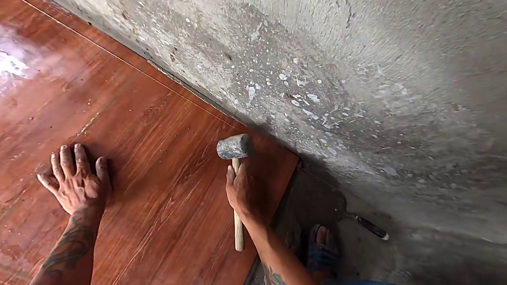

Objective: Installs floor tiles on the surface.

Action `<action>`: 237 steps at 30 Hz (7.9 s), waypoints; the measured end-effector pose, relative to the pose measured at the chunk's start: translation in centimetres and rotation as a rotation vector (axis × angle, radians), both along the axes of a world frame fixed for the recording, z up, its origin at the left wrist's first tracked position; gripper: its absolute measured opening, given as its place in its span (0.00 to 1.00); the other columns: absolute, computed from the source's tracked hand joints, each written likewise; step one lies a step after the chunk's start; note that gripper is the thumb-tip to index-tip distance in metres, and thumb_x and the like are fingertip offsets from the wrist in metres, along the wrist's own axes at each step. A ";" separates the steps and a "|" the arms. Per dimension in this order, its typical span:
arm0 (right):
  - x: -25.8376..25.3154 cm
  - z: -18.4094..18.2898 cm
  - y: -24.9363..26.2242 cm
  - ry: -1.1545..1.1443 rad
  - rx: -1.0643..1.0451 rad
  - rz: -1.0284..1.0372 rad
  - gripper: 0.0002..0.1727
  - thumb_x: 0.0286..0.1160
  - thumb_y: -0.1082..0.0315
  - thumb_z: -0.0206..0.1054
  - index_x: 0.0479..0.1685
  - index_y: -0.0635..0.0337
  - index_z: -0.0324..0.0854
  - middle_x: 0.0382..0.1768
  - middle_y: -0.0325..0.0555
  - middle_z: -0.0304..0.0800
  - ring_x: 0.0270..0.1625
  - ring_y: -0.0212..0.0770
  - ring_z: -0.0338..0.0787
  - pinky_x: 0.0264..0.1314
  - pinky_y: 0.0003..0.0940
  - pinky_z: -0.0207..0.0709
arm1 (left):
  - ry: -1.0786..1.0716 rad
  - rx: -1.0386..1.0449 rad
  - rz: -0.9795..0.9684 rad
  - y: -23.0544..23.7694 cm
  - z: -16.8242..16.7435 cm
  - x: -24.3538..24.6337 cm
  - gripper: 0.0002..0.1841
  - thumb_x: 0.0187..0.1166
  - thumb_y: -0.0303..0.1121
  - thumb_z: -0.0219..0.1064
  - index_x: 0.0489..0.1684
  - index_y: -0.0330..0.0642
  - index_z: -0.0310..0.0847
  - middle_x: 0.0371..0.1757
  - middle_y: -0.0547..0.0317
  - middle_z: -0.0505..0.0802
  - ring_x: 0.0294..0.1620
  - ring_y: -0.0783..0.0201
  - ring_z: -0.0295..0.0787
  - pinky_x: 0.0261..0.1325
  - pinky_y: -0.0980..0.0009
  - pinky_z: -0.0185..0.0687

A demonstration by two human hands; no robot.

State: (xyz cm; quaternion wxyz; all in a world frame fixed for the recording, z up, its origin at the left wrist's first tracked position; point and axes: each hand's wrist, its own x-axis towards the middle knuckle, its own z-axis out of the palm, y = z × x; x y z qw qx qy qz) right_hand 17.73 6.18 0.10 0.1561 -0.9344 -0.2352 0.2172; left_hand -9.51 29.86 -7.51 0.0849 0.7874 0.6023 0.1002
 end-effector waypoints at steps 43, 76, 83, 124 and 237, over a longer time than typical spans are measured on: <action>-6.0 0.1 23.8 0.084 0.113 0.465 0.25 0.92 0.50 0.50 0.65 0.63 0.78 0.55 0.60 0.91 0.60 0.58 0.92 0.60 0.59 0.83 | 0.059 0.036 0.090 0.2 -1.0 -0.3 0.35 0.88 0.63 0.33 0.93 0.62 0.57 0.95 0.65 0.61 0.95 0.54 0.51 0.89 0.33 0.39; -10.8 1.7 6.3 -0.024 -0.109 0.845 0.29 0.93 0.47 0.50 0.68 0.66 0.75 0.54 0.66 0.89 0.60 0.63 0.91 0.61 0.62 0.81 | -0.068 0.037 0.722 -6.9 -0.6 -7.1 0.47 0.83 0.71 0.40 0.94 0.45 0.52 0.96 0.46 0.56 0.97 0.46 0.44 0.94 0.37 0.33; -11.9 0.7 2.0 0.012 -0.081 0.910 0.28 0.93 0.48 0.51 0.66 0.66 0.75 0.47 0.64 0.90 0.52 0.61 0.92 0.55 0.60 0.83 | 0.026 -0.041 0.490 -13.0 -0.9 -18.1 0.36 0.90 0.61 0.33 0.95 0.55 0.52 0.97 0.63 0.55 0.98 0.52 0.42 0.93 0.38 0.35; -16.5 0.3 -7.3 0.034 0.148 1.093 0.29 0.90 0.46 0.54 0.51 0.68 0.82 0.26 0.55 0.86 0.31 0.54 0.90 0.35 0.52 0.82 | 0.131 -0.045 0.496 -20.4 -1.8 -9.5 0.46 0.79 0.75 0.34 0.97 0.61 0.46 0.96 0.36 0.48 0.96 0.36 0.38 0.91 0.32 0.30; -16.4 1.7 -0.3 0.024 -0.066 0.968 0.27 0.91 0.45 0.51 0.55 0.61 0.83 0.39 0.54 0.93 0.46 0.53 0.95 0.49 0.53 0.86 | 0.188 -0.180 0.571 -19.8 0.4 -9.6 0.43 0.80 0.73 0.33 0.98 0.68 0.39 0.95 0.28 0.43 0.94 0.25 0.33 0.81 0.16 0.32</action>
